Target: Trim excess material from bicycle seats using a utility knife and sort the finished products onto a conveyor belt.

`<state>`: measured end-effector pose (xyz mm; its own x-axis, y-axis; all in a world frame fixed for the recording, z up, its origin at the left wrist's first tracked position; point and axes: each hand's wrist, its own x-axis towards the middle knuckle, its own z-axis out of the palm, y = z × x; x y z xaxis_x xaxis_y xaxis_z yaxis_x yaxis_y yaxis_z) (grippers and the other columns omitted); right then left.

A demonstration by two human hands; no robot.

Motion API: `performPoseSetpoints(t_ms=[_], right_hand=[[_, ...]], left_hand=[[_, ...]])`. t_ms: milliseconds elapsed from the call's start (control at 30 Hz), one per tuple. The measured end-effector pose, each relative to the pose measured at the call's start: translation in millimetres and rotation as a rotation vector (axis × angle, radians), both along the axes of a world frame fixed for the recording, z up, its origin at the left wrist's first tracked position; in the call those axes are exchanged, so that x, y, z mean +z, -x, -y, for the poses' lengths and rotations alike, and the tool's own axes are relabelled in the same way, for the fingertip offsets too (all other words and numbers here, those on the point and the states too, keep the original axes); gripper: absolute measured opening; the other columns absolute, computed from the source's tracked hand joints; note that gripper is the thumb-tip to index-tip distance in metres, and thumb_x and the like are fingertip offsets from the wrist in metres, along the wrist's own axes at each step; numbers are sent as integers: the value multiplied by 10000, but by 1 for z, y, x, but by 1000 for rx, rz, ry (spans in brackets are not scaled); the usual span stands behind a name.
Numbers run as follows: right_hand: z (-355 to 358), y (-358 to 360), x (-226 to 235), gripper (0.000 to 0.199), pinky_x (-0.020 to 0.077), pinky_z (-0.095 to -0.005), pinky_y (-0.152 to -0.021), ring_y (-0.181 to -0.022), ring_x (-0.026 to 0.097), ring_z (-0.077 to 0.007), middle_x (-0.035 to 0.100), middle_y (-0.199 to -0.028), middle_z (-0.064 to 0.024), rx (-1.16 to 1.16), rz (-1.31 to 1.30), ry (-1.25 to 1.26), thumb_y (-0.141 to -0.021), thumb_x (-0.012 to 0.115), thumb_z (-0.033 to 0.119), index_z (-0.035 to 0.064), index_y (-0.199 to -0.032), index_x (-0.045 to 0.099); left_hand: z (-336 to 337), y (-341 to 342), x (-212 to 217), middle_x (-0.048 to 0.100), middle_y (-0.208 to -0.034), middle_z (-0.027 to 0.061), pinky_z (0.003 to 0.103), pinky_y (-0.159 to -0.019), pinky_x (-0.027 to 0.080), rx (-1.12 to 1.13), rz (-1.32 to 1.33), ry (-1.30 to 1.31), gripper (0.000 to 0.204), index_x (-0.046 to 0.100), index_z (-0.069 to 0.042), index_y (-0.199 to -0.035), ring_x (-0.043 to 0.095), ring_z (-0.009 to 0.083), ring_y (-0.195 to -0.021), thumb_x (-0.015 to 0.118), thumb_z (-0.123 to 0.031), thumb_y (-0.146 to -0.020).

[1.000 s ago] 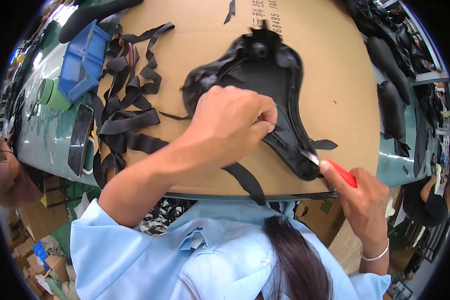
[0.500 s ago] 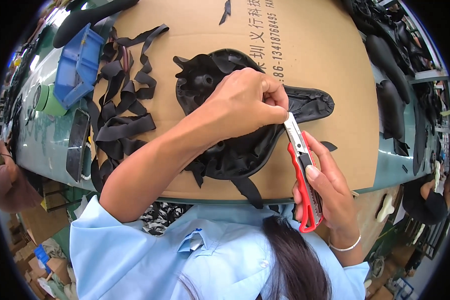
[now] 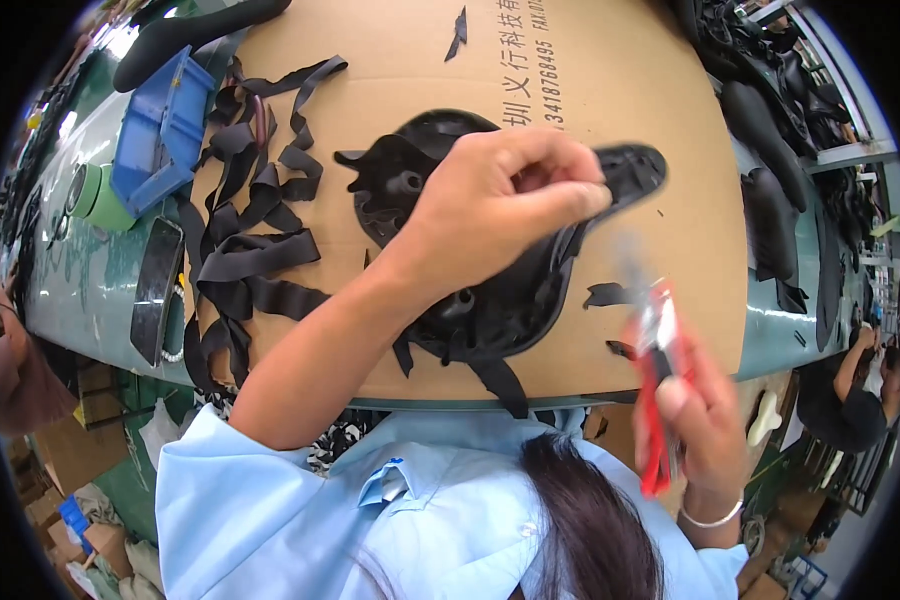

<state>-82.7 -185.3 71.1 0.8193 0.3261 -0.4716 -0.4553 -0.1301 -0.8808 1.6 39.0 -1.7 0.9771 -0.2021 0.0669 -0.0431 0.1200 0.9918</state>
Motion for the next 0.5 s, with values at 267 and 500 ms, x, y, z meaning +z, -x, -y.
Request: performPoseSetpoints(t_ms=[267,500], right_hand=[[-56,-13,-75,517,446,-240,-722,-779,517,-102,531,-913,-26,-74,500,279,-824,709,167,29,-1233,425],[-46,-53,-80,453,470,-239,-710,-794,558,-100,607,-956,-60,14,481,130,-778,737,111,17,-1156,505]], left_hand=[[-29,-11,17,651,-947,82,345,-828,453,192,148,-939,143,566,-1,-791,612,307,-935,632,-125,-767],[-2,56,20,629,-913,141,291,-545,461,404,69,-417,153,490,1,-952,603,162,-637,573,1,-822]])
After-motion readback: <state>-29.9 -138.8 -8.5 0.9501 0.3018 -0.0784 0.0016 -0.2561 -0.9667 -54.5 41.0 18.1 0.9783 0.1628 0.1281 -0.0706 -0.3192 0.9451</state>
